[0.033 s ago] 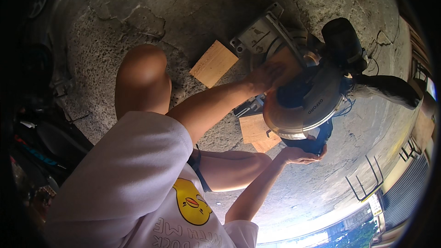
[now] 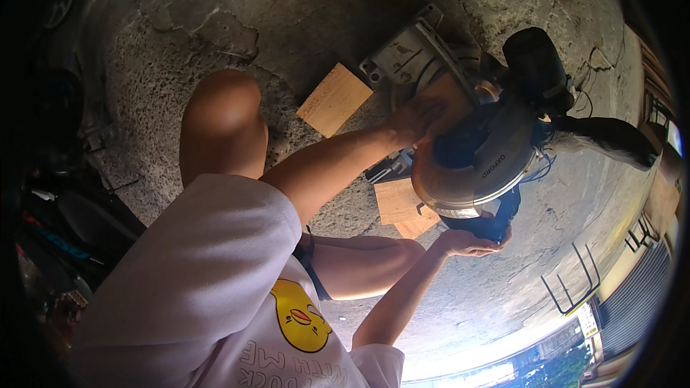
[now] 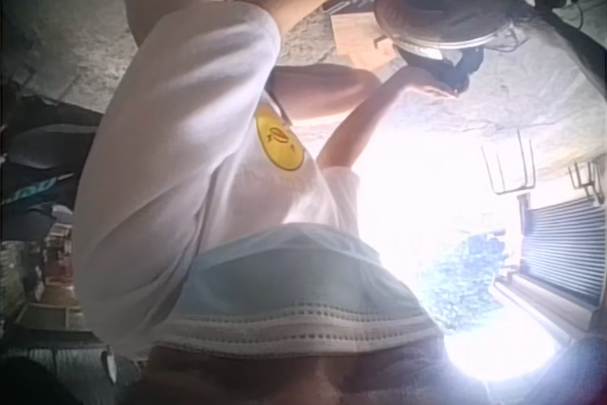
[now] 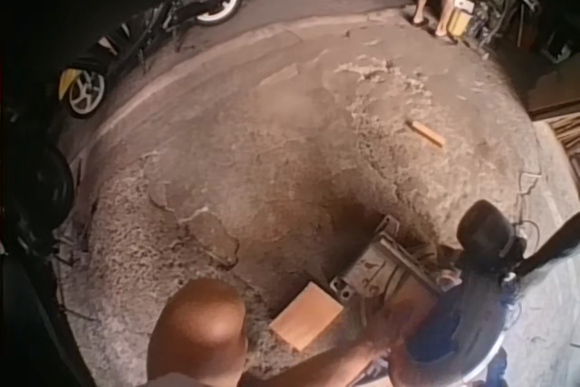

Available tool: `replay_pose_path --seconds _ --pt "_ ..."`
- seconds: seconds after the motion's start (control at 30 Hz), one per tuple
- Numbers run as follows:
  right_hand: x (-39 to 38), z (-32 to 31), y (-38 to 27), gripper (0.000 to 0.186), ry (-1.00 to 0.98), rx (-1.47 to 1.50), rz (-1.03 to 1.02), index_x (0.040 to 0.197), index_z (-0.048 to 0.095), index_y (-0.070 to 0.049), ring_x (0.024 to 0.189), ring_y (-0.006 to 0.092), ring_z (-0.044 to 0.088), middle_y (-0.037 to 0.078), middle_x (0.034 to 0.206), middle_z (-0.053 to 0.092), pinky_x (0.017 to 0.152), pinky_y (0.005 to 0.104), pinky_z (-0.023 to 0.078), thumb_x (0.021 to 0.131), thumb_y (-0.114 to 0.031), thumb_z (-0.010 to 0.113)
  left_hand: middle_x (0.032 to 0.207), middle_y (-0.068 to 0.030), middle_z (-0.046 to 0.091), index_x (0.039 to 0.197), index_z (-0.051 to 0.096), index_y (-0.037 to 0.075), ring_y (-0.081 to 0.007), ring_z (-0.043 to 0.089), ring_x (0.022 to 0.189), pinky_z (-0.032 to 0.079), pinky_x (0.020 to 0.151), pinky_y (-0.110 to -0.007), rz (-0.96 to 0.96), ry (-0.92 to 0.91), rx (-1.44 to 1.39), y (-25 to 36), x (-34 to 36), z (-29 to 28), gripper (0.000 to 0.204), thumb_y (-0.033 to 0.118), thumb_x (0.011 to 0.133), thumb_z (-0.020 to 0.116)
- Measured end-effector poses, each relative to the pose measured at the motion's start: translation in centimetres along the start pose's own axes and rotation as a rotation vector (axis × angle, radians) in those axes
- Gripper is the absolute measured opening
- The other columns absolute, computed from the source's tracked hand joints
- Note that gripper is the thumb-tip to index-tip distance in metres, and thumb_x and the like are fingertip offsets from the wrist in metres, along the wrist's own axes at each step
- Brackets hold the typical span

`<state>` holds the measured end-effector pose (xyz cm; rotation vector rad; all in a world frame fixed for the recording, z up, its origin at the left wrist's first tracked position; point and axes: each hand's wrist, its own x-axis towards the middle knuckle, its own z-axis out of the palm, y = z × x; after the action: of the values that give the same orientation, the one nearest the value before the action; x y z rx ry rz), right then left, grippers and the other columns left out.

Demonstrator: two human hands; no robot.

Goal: The person sits on the floor and uses a miter saw to cut small wooden planks into smaller pieces. They repeatedly position the wood, lower the saw blade to cut, and inspect the resulting pieces before continuing.

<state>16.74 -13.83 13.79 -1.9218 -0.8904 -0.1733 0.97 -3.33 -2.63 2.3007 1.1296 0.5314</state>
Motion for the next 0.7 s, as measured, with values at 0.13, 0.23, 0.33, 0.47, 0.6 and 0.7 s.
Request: replay_pose_path --seconds 0.13,0.23,0.33,0.47,0.6,0.7 --pt "-0.47 0.25 0.73 0.057 0.011 -0.010 0.115 0.116 0.056 -0.006 0.108 0.0274 0.052 0.012 0.116 0.053 0.094 0.0408 0.043 0.105 -0.044 0.015 0.145 -0.0189 0.040 0.134 0.044 -0.010 -0.0304 0.035 0.136 0.024 0.117 -0.040 0.027 0.000 0.085 -0.92 0.34 0.12 0.068 0.025 0.078 0.061" --pt "-0.48 0.21 1.02 0.057 0.015 0.009 0.109 0.117 0.056 -0.006 0.108 0.0276 0.052 0.013 0.116 0.053 0.094 0.0408 0.043 0.105 -0.044 0.014 0.145 -0.0182 0.040 0.134 0.044 -0.010 -0.0305 0.034 0.137 0.023 0.117 -0.040 0.043 -0.017 0.127 -0.79 0.37 -0.14 0.069 0.026 0.078 0.062" --pt "-0.44 0.32 1.08 0.058 -0.002 0.012 0.055 0.116 0.054 -0.006 0.097 0.0232 0.055 0.011 0.110 0.053 0.083 0.0345 0.047 0.104 -0.046 0.014 0.146 -0.0177 0.039 0.134 0.043 -0.010 -0.0304 0.033 0.137 0.023 0.117 -0.040 0.043 -0.066 0.099 -0.87 0.40 -0.20 0.069 0.025 0.077 0.063" --pt "-0.20 0.51 0.79 0.059 -0.024 -0.013 -0.019 0.116 0.050 -0.006 0.074 0.0140 0.061 0.008 0.098 0.054 0.062 0.0217 0.055 0.103 -0.050 0.013 0.148 -0.0176 0.036 0.134 0.044 -0.009 -0.0301 0.032 0.138 0.023 0.118 -0.039 0.037 -0.064 0.082 -0.93 0.41 -0.06 0.069 0.024 0.077 0.064" --pt "-0.28 0.53 0.69 0.059 -0.004 -0.059 0.009 0.116 0.051 -0.007 0.074 0.0138 0.061 0.007 0.098 0.055 0.063 0.0220 0.056 0.103 -0.050 0.013 0.149 -0.0171 0.035 0.135 0.043 -0.008 -0.0294 0.030 0.139 0.022 0.118 -0.039 0.015 -0.055 0.064 -0.98 0.29 0.05 0.068 0.024 0.078 0.063" --pt "-0.69 0.51 0.73 0.057 0.012 0.047 0.142 0.116 0.056 -0.009 0.106 0.0249 0.054 0.011 0.114 0.053 0.090 0.0378 0.050 0.104 -0.046 0.014 0.150 -0.0166 0.034 0.137 0.041 -0.007 -0.0286 0.029 0.140 0.020 0.119 -0.039 0.010 -0.145 0.094 -0.77 0.63 -0.49 0.068 0.025 0.081 0.060"
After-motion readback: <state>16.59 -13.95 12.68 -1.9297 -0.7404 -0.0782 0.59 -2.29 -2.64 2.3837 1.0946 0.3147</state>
